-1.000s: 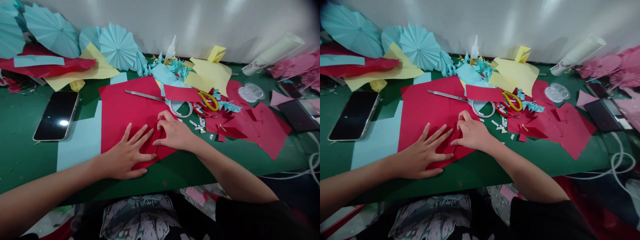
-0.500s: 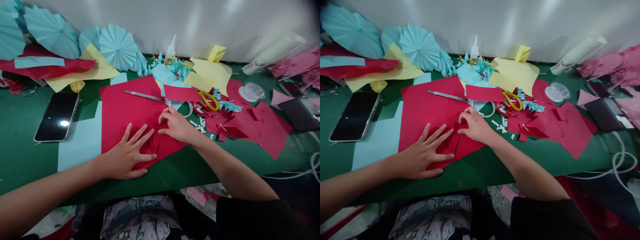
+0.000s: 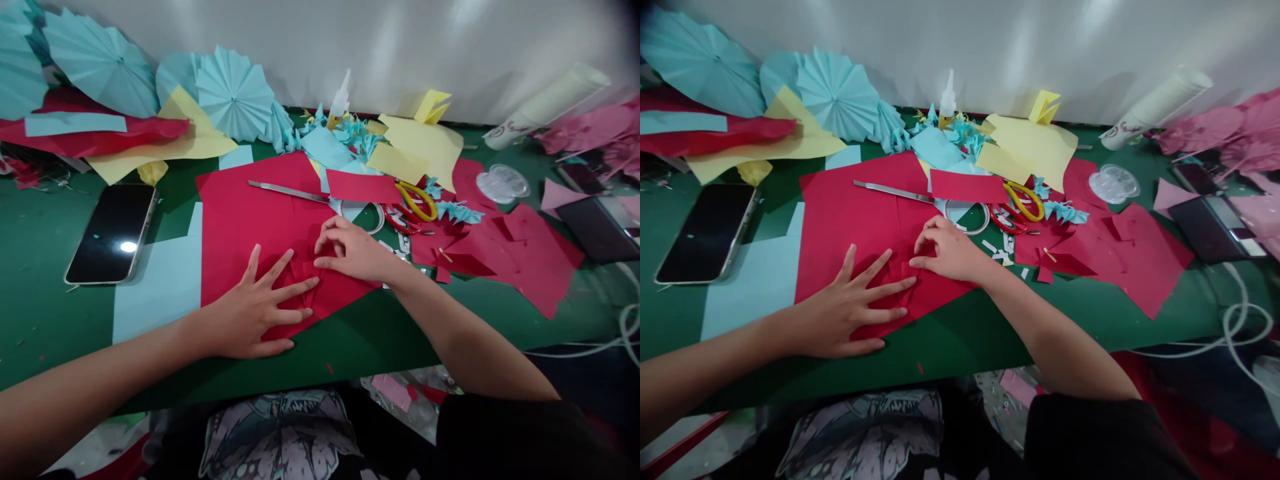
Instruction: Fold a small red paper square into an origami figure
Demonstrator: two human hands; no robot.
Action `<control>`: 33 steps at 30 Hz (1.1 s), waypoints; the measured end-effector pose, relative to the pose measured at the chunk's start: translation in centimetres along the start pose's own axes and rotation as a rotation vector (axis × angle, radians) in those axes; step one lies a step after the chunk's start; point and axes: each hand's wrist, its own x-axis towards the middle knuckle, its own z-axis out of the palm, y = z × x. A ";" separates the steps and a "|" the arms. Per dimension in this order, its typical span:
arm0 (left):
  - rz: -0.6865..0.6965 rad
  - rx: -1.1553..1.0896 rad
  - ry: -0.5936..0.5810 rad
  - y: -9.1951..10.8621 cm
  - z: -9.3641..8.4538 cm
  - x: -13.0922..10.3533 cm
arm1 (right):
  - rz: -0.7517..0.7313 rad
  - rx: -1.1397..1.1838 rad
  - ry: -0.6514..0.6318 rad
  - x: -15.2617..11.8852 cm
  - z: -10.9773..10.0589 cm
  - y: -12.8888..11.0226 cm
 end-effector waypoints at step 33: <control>0.023 0.190 0.472 -0.1 0.1 -0.1 | -0.311 -0.176 -0.057 -0.4 0.8 0.3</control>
